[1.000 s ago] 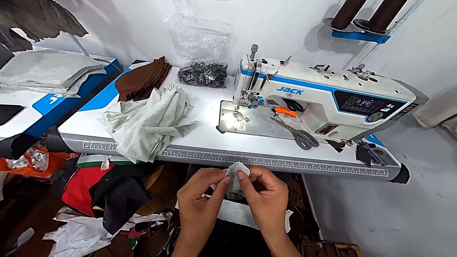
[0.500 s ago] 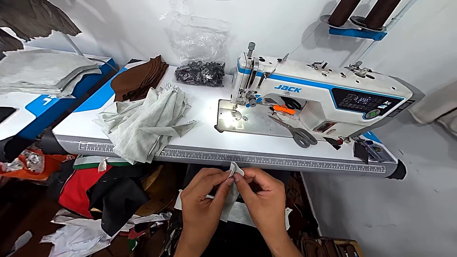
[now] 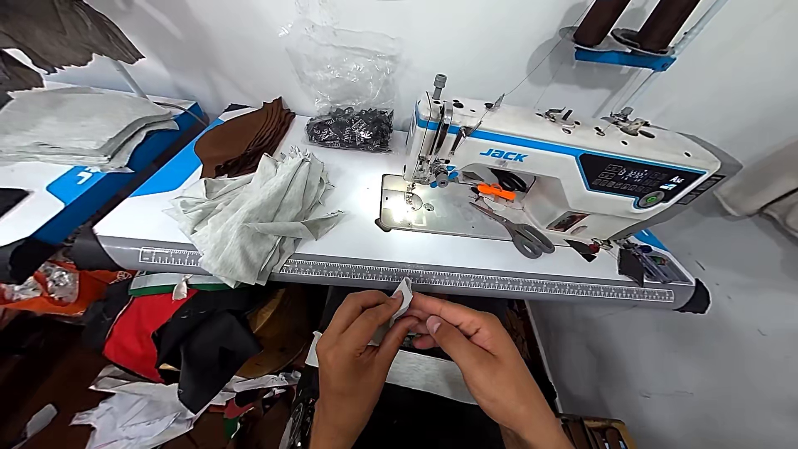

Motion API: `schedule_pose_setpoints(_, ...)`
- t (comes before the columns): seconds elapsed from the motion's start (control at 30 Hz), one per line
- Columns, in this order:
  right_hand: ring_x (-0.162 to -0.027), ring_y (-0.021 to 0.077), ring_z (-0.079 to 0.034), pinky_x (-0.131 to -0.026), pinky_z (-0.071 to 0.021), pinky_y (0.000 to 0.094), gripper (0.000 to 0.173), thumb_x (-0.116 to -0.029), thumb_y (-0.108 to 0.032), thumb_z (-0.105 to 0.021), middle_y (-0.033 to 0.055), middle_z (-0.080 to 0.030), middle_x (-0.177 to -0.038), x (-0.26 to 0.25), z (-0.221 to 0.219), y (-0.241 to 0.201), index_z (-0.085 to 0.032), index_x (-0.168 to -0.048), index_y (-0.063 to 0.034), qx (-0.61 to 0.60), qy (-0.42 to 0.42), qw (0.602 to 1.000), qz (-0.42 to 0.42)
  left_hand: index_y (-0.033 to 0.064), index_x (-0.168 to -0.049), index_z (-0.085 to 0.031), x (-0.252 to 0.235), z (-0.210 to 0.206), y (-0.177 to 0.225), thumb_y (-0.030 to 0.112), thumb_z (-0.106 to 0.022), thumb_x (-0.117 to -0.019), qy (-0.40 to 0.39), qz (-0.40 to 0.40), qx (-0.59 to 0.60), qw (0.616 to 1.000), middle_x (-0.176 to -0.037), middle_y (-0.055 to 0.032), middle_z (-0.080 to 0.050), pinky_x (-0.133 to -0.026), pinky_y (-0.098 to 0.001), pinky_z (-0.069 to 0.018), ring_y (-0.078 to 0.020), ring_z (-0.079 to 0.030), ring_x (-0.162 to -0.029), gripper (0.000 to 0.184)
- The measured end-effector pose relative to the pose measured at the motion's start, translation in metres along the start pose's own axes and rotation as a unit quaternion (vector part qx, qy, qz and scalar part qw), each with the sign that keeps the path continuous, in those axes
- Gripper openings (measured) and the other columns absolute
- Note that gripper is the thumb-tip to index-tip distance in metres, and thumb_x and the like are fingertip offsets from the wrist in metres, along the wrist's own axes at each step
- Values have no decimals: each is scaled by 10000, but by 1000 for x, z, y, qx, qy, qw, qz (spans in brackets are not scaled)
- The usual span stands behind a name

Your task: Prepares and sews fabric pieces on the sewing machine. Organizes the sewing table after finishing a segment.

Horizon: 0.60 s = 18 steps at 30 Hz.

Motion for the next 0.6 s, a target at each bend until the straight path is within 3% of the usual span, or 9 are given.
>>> schedule_pose_setpoints(0.13,-1067,196,-735,-863,-640,329,352,-1083,-124,-436,101,-738,-1219,-2,-1,-15,-675,-1318,-15,42,-48,998,-5,114,-985,-810,-6,3,-6,157,-758,-915,0,41,100,994,-994,3,-713,-727,-190,-596,-79,-681,-869,97)
schedule_pose_setpoints(0.2,-973,150,-750,-767,-639,282,284,-1062,-146,-504,44,-769,-1126,-6,8,-23,-737,-1204,-67,108,-34,993,25,109,-967,-812,-8,3,-14,168,-747,-925,-6,100,170,980,-960,-17,-730,-724,-216,-608,-108,-697,-845,97)
schedule_pose_setpoints(0.27,-823,104,-730,-660,-609,244,170,-998,-235,-653,-18,-771,-966,-14,20,-29,-763,-1089,-144,174,7,983,61,94,-950,-807,-8,-1,-22,181,-739,-936,-25,164,234,958,-952,-52,-743,-741,-250,-616,-137,-711,-846,111)
schedule_pose_setpoints(0.33,-789,96,-715,-614,-603,245,277,-912,-366,-770,-49,-745,-939,-24,24,-29,-740,-1135,-204,195,10,978,67,72,-937,-799,-6,-4,-28,193,-731,-946,-43,206,274,938,-953,-75,-744,-759,-266,-614,-145,-712,-853,139)
schedule_pose_setpoints(0.4,-801,91,-697,-612,-590,240,382,-869,-421,-808,-50,-723,-959,-33,16,-26,-731,-1184,-218,175,-26,982,60,60,-934,-794,-6,-5,-29,199,-725,-952,-51,221,293,929,-944,-82,-741,-764,-261,-607,-138,-706,-846,156)
schedule_pose_setpoints(0.53,-696,97,-668,-597,-575,239,133,-940,-253,-756,-12,-719,-829,-46,6,-23,-784,-969,-127,140,-20,985,96,32,-978,-778,-4,-10,-32,177,-734,-946,-56,242,329,911,-914,-81,-738,-744,-241,-599,-109,-697,-796,155)
schedule_pose_setpoints(0.6,-655,86,-648,-566,-546,223,118,-953,-237,-739,-12,-713,-785,-50,8,-22,-783,-947,-127,139,5,985,100,19,-1028,-755,-2,-15,-36,145,-747,-929,-60,256,348,900,-902,-73,-739,-743,-235,-598,-96,-699,-791,160)
Point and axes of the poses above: each hand's wrist, its own x-axis away from the middle knuckle, its own z-axis out of the back of the hand, y = z × x, the point moved 9 cm from there along -x, towards the middle knuckle
